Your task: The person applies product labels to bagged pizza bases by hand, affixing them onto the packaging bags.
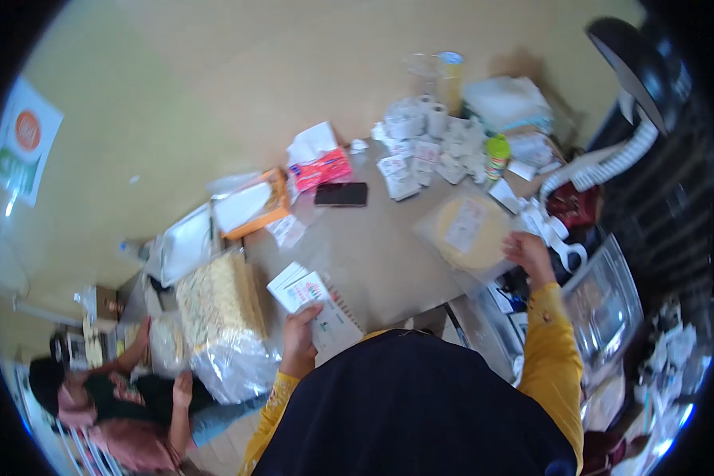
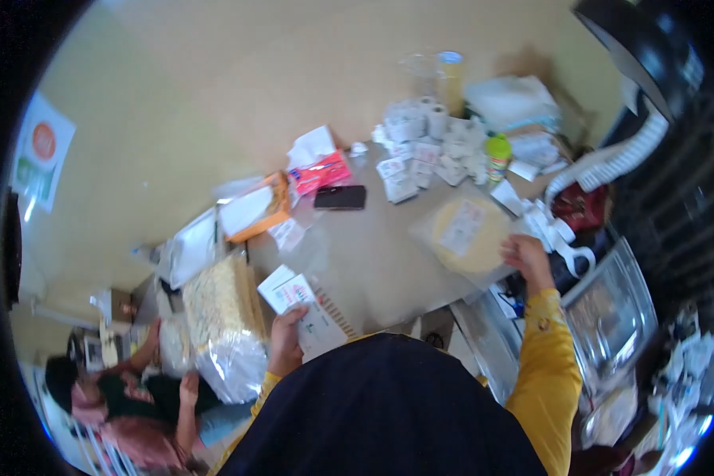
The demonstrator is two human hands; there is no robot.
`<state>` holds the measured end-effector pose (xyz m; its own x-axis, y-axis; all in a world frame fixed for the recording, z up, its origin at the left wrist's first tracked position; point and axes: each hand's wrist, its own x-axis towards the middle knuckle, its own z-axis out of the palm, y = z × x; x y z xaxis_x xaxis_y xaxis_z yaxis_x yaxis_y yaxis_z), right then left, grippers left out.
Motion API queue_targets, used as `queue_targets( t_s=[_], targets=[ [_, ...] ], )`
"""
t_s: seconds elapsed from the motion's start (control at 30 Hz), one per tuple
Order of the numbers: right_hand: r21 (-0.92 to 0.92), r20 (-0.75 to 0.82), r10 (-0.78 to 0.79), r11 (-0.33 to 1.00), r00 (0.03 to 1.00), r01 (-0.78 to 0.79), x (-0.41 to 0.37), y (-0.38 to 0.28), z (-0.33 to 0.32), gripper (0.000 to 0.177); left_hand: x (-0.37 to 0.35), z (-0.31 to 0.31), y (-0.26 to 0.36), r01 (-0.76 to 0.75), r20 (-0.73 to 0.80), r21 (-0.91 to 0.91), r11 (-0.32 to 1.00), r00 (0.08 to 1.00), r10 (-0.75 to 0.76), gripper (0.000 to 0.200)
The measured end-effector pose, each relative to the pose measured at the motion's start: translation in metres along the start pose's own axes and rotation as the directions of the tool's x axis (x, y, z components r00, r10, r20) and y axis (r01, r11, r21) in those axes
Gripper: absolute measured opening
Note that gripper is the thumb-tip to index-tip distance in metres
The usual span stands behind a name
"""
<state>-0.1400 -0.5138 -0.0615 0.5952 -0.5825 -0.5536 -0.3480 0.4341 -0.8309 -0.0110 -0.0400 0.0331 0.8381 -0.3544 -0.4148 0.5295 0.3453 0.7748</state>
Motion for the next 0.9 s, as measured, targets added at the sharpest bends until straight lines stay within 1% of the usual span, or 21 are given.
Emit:
queue_targets(
  t_s=[0.03,0.1,0.13,0.2,0.23,0.27,0.3,0.37,0.4,0.43,0.5,0.6,0.7,0.73,0.83,0.87,0.9],
  targets=[
    [-0.23,-0.029,-0.025,0.973,0.999,0.018,-0.009,-0.013,-0.005,0.027,-0.001,0.003,0.002,0.002,0.009,0.011,1.0,1.0,-0.002,0.041],
    [-0.525,-0.125,-0.046,0.851,0.991,-0.026,-0.007,-0.03,-0.01,0.027,-0.003,0.011,0.007,-0.01,0.056,0.01,1.0,0.998,0.009,0.043],
    [-0.614,-0.055,-0.151,0.784,0.987,0.086,-0.01,-0.038,-0.006,0.025,-0.002,0.015,0.008,-0.012,0.091,0.015,1.0,0.996,0.011,0.044],
    [-0.74,0.103,-0.343,0.601,0.934,0.303,-0.021,-0.053,0.005,0.021,-0.001,0.022,0.009,0.027,0.142,0.008,1.0,0.99,-0.028,0.044],
    [-0.657,0.224,-0.394,0.614,0.891,0.437,-0.028,-0.057,0.015,0.018,0.0,0.025,0.01,0.044,0.167,0.004,0.999,0.985,-0.044,0.044],
    [-0.551,0.345,-0.445,0.617,0.827,0.562,-0.036,-0.058,0.032,0.015,-0.001,0.032,0.008,0.05,0.153,0.01,0.999,0.987,-0.051,0.039],
    [-0.42,0.463,-0.491,0.611,0.738,0.671,-0.044,-0.057,0.054,0.013,-0.005,0.041,0.011,0.053,0.168,0.044,0.998,0.984,-0.06,0.034],
    [-0.282,0.609,-0.374,0.722,0.699,0.632,-0.068,-0.049,0.099,0.005,-0.01,0.053,0.006,0.059,0.235,0.006,0.998,0.97,-0.058,0.033],
    [-0.16,0.675,-0.37,0.771,0.639,0.616,-0.081,-0.037,0.121,0.008,-0.008,0.055,0.0,0.099,0.251,0.003,0.995,0.963,-0.096,0.035],
    [-0.043,0.728,-0.372,0.814,0.576,0.579,-0.092,-0.024,0.143,0.011,-0.008,0.057,-0.005,0.122,0.229,0.029,0.992,0.965,-0.126,0.038],
    [0.036,0.76,-0.383,0.832,0.526,0.553,-0.11,0.0,0.181,0.013,-0.006,0.054,-0.019,0.153,0.277,-0.04,0.987,0.951,-0.136,0.042],
    [0.108,0.773,-0.34,0.903,0.536,0.416,-0.119,0.033,0.212,0.016,-0.017,0.054,-0.026,0.148,0.192,-0.072,0.986,0.972,-0.132,0.038],
    [0.105,0.779,-0.274,0.943,0.564,0.314,-0.128,0.047,0.225,0.017,-0.026,0.038,-0.03,0.153,0.173,-0.088,0.984,0.975,-0.136,0.038],
    [0.164,0.788,-0.27,0.958,0.553,0.234,-0.134,0.047,0.23,0.017,-0.028,0.031,-0.034,0.135,0.129,-0.086,0.987,0.984,-0.123,0.039],
    [0.096,0.825,-0.261,0.938,0.501,0.332,-0.131,0.055,0.235,0.016,-0.045,0.027,-0.032,0.151,0.076,-0.149,0.977,0.987,-0.14,0.04],
    [0.074,0.844,-0.223,0.949,0.488,0.305,-0.131,0.057,0.238,0.015,-0.044,0.015,-0.041,0.145,0.076,-0.144,0.979,0.988,-0.135,0.041],
    [0.059,0.852,-0.219,0.943,0.476,0.328,-0.132,0.058,0.24,0.015,-0.047,0.012,-0.041,0.176,0.07,-0.15,0.973,0.983,-0.167,0.042]
  ],
)
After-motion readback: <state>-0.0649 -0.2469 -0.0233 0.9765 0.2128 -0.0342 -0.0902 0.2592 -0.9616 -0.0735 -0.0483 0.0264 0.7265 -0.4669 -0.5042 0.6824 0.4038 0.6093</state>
